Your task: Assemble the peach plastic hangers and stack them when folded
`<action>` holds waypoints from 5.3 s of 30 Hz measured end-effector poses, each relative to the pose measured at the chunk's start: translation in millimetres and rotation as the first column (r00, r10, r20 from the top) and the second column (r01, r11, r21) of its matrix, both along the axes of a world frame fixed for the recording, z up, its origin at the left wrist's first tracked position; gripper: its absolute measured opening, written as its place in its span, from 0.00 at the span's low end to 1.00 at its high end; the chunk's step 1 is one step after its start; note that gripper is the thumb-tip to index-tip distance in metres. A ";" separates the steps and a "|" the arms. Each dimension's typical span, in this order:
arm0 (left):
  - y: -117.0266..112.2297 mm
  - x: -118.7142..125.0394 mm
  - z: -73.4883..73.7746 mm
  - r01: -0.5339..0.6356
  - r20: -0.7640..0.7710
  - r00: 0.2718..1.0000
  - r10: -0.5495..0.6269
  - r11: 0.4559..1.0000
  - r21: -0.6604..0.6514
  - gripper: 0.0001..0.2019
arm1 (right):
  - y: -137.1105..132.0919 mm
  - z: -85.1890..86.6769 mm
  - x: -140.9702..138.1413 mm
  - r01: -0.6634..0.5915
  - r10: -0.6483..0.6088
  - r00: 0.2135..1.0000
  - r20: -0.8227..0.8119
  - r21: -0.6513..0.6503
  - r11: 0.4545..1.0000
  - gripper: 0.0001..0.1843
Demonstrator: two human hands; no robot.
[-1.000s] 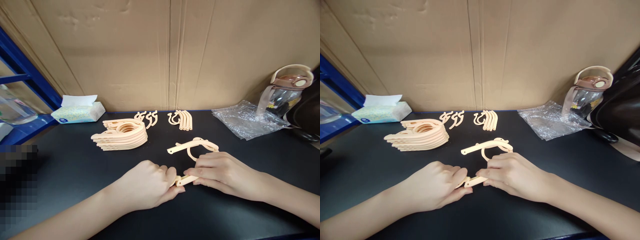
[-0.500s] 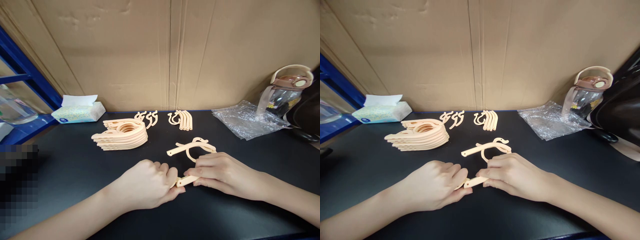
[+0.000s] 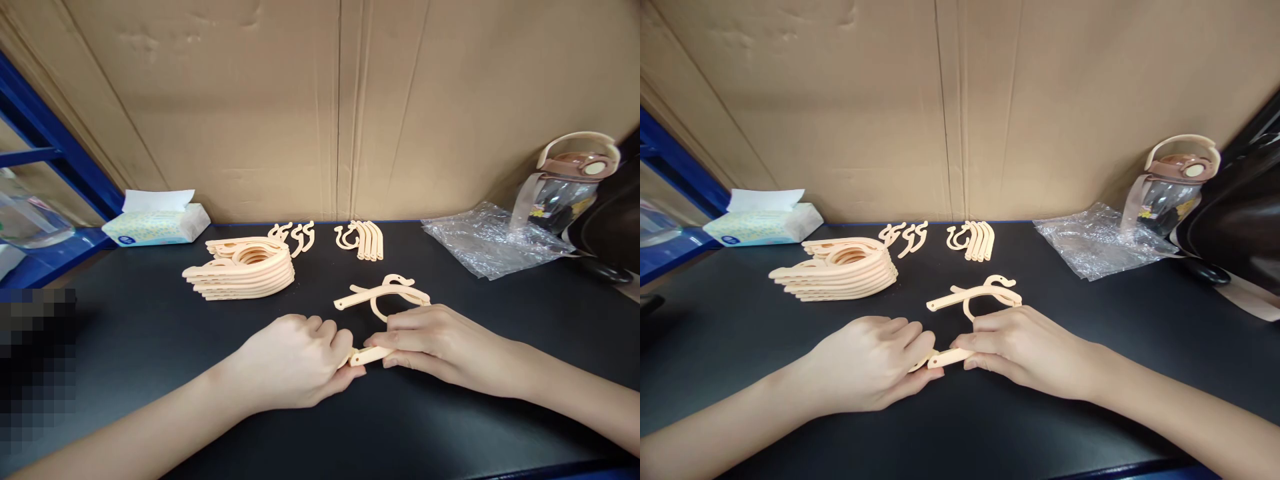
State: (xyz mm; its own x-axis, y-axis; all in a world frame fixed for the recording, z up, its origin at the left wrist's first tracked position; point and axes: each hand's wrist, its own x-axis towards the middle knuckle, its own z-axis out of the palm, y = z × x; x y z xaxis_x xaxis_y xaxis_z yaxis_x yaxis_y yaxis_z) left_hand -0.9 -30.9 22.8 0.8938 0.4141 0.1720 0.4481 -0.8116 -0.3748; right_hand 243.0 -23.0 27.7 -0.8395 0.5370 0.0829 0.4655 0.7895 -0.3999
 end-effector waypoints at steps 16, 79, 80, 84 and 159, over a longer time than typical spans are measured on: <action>4.1 -1.4 -3.4 0.026 0.063 0.998 -0.022 0.997 -0.074 0.19 | -2.2 5.0 -2.4 0.036 -0.040 0.999 -0.022 -0.173 0.984 0.11; -1.3 2.0 11.2 0.229 0.291 0.951 -0.104 0.870 -0.437 0.04 | 10.7 0.2 4.8 0.175 -0.159 0.983 -0.088 0.215 0.961 0.12; -0.9 2.0 12.4 0.235 0.290 0.950 -0.112 0.870 -0.433 0.03 | 10.6 -0.1 4.7 0.179 -0.161 0.982 -0.095 0.221 0.959 0.13; 1.7 1.3 14.4 0.262 0.271 0.950 -0.157 0.872 -0.414 0.06 | 10.2 -0.2 4.6 0.210 -0.180 0.974 -0.138 0.251 0.945 0.14; 8.4 -3.4 1.4 0.063 0.227 0.974 0.007 0.952 -0.298 0.18 | 7.0 -1.9 5.3 0.159 -0.161 0.975 -0.154 -0.022 0.987 0.12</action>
State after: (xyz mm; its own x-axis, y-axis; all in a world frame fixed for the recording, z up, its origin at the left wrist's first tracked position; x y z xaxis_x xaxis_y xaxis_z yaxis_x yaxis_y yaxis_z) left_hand -4.4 -22.4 24.2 0.8589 0.4527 0.2392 0.4671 -0.8842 -0.0038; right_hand 248.3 -16.0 25.8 -0.7200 0.6646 0.1996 0.5172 0.7057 -0.4842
